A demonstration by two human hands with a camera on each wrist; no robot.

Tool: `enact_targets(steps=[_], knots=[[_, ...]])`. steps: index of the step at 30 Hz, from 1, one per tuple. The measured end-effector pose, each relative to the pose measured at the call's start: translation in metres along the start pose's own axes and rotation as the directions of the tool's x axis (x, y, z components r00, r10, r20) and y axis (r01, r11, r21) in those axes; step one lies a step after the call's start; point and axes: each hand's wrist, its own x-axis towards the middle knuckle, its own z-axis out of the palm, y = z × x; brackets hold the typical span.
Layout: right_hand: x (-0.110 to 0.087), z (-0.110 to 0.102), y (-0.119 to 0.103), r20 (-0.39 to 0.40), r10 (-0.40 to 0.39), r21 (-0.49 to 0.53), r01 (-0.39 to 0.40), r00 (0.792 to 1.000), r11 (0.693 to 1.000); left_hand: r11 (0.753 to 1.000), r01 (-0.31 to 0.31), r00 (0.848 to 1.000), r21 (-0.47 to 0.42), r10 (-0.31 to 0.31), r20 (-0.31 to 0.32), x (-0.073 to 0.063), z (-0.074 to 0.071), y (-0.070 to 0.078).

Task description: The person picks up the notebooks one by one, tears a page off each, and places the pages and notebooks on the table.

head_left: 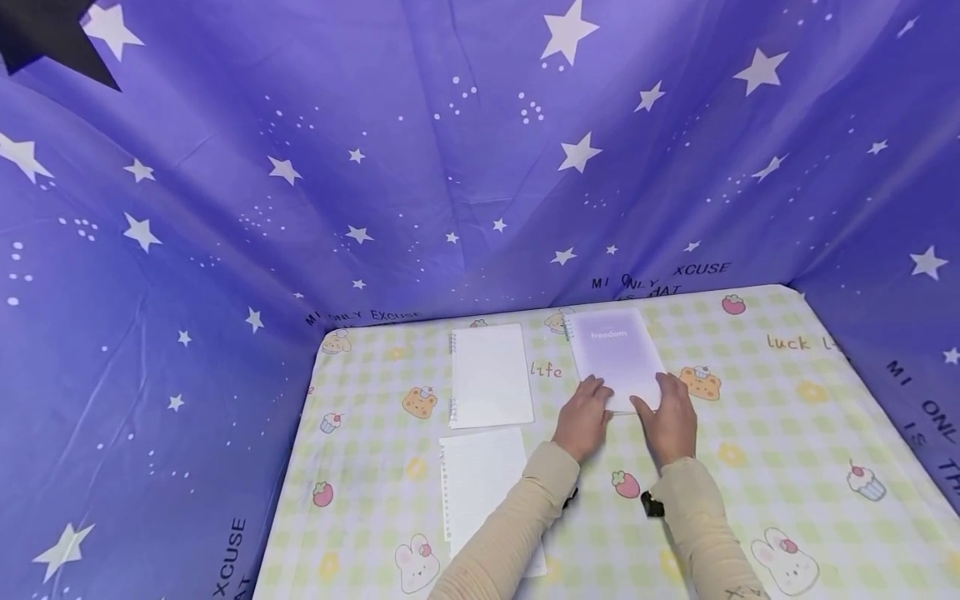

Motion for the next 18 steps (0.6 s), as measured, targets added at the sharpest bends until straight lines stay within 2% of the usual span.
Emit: enact_targets(steps=[3, 7, 10, 18], knots=[[0.001, -0.002, 0.001, 0.035, 0.038, 0.015, -0.039, 0.999, 0.999, 1.0, 0.015, 1.0, -0.017, -0.014, 0.023, 0.0, -0.001, 0.0], [0.002, -0.006, 0.001, 0.074, 0.081, 0.033, -0.084, 0.994, 0.996, 0.995, 0.049, 0.998, -0.091, -0.045, 0.044, -0.001, -0.001, -0.002], [0.002, -0.009, -0.001, 0.072, 0.087, 0.044, -0.09, 0.994, 0.995, 0.988, 0.063, 0.997, -0.138, -0.057, 0.044, -0.002, 0.001, -0.005], [0.003, -0.012, -0.007, 0.059, 0.11, 0.04, -0.113, 0.992, 0.993, 0.984, 0.061, 0.998, -0.166, -0.055, 0.04, -0.001, 0.006, -0.007]])
